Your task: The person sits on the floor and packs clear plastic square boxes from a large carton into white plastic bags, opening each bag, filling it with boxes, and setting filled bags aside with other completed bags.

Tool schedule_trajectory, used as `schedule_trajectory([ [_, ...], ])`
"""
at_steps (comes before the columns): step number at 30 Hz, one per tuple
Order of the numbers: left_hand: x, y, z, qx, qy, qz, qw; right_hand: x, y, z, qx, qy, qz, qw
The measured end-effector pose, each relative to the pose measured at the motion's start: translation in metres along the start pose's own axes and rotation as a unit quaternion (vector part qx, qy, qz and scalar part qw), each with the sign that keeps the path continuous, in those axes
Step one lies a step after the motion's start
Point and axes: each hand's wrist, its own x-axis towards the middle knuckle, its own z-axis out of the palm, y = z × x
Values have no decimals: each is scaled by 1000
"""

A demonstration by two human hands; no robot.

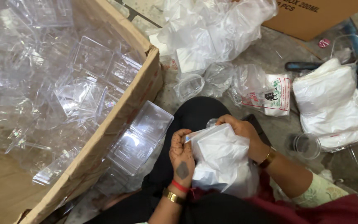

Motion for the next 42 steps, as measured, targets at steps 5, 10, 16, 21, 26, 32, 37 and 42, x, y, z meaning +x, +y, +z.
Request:
schedule_trajectory([
  [5,-14,10,-15,-111,8,83,990,-10,6,-1,185,-135,-29,973],
  [10,-26,49,-29,148,58,258,953,-33,0,-2,309,-353,-32,882],
  [16,-41,93,-19,340,40,333,879,-12,14,-28,383,-169,52,907],
  [21,-54,94,-28,236,90,298,921,84,71,-75,363,64,94,925],
  [26,-65,90,-37,183,104,304,929,134,59,-74,153,208,-34,965],
  [32,-79,123,-35,156,36,334,929,41,-58,-29,208,159,-295,919],
  [37,-91,141,-36,192,-40,244,950,-23,-141,17,87,-30,-280,956],
  [42,-89,125,-61,92,28,155,983,-21,-181,52,143,17,-430,891],
])
